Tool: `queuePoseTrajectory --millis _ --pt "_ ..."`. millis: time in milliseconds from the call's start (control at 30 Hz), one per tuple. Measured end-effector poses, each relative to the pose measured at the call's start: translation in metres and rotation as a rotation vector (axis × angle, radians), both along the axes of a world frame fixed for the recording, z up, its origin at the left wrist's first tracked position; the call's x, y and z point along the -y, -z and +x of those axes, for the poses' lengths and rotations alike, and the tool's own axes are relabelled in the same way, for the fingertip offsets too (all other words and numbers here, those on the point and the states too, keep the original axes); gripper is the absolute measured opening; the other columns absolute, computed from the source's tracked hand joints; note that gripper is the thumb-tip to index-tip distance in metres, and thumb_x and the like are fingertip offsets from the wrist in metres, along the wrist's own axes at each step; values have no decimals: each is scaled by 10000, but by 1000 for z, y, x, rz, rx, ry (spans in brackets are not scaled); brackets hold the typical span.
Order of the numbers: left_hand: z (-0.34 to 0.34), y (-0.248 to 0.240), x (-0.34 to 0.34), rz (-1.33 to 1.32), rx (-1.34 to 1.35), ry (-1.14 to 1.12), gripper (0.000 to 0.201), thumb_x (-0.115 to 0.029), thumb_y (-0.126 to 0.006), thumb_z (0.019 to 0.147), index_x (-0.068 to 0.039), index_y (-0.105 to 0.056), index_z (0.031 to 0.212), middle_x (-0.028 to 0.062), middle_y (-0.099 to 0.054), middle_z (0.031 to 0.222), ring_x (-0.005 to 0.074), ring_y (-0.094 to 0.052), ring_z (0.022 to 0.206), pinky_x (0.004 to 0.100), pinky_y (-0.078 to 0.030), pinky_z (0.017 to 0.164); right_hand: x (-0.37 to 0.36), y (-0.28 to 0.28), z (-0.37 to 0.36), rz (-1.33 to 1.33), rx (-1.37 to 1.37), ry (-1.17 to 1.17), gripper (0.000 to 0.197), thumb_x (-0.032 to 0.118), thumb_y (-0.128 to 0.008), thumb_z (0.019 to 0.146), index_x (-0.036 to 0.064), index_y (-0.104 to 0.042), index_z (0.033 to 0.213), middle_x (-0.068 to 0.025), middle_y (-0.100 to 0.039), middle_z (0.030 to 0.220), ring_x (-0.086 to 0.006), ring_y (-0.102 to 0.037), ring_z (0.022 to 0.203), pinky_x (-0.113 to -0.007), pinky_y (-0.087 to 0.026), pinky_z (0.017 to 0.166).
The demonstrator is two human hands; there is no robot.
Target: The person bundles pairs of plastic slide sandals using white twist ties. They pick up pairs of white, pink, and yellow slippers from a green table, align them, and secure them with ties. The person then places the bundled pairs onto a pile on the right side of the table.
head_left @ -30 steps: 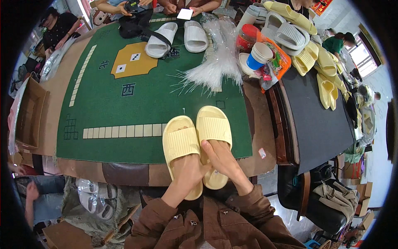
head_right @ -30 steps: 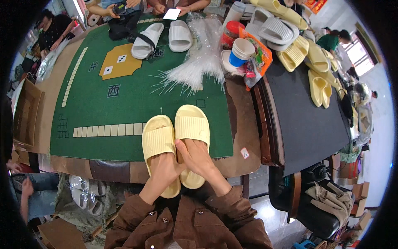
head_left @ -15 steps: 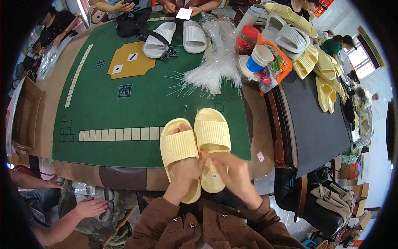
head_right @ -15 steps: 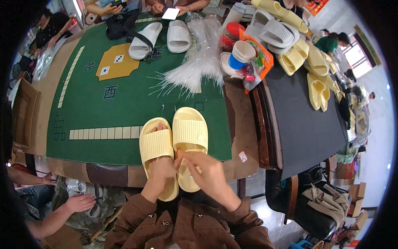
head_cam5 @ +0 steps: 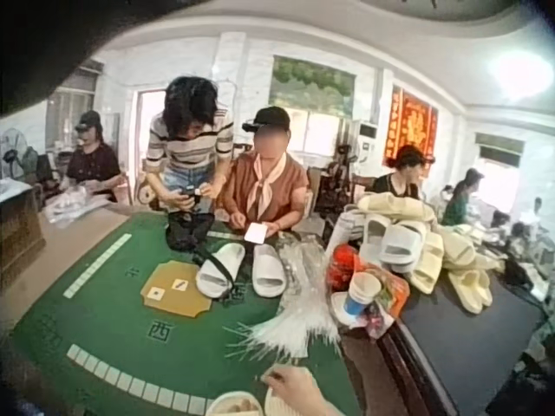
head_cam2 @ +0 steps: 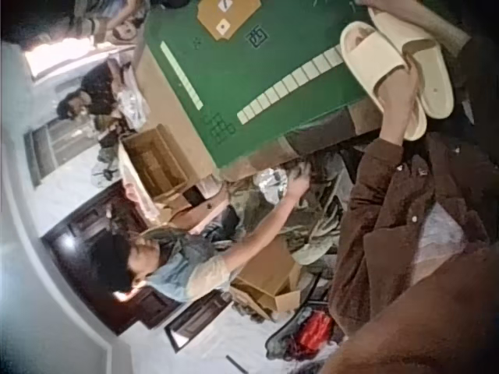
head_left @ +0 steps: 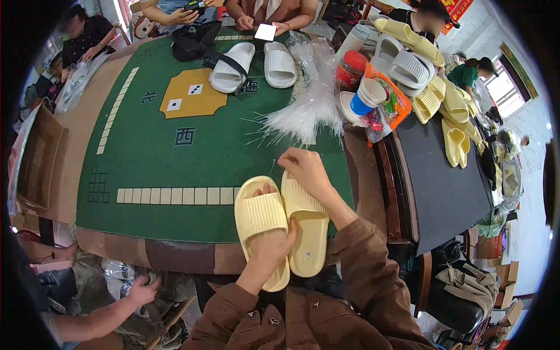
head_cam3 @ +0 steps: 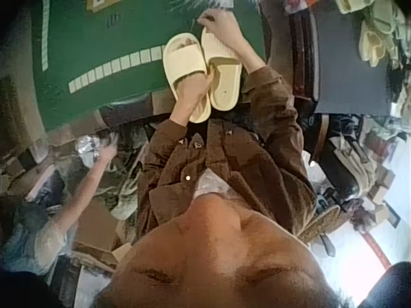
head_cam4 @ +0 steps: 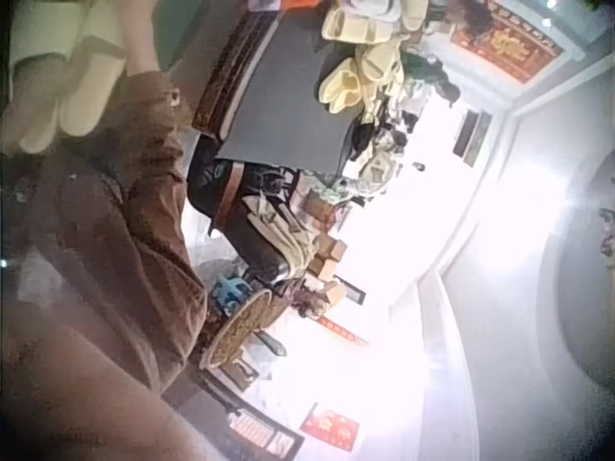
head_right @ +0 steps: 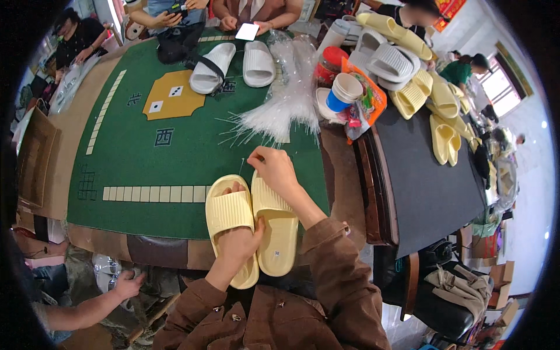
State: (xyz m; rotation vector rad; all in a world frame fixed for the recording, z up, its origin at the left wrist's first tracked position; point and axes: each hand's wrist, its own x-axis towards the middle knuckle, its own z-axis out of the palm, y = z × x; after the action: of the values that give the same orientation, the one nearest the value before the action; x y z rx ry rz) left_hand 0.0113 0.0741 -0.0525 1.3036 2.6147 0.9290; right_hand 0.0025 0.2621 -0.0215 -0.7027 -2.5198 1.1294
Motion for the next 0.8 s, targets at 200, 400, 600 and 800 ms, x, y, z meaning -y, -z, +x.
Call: queuePoseTrajectory --millis 200,400,600,800 --pt "1 -1 1 26 9 8 772 -283 -608 854 59 -284 1465 232 -268 1534 422 -246 1412 506 -211 1156 9 -17 -3 -342 8 1 183 103 -627 895 -15 -710 1007 -86 -692 735 -88 -617 646 -252 -495 587" --pt "0 -1 -1 33 17 23 780 -260 -627 859 55 -263 1473 210 -250 1553 413 -223 1426 500 -191 1163 5 -13 -2 -322 -31 -93 162 102 -636 893 -13 -694 992 -71 -683 737 -91 -620 646 -261 -498 582" --pt "2 -35 23 -228 122 149 547 -315 -643 872 74 -517 1236 227 -543 1217 408 -518 1133 473 -414 970 9 -2 -1 -285 -169 -65 137 103 -602 920 -5 -665 977 -51 -646 708 -94 -586 625 -259 -468 575" --pt "-4 -69 72 213 22 161 197 -107 -668 848 11 -609 995 185 -617 894 300 -621 749 373 -497 652 28 0 8 -432 -163 1 151 118 -549 962 24 -639 1040 -14 -627 756 -52 -527 609 -226 -435 560"
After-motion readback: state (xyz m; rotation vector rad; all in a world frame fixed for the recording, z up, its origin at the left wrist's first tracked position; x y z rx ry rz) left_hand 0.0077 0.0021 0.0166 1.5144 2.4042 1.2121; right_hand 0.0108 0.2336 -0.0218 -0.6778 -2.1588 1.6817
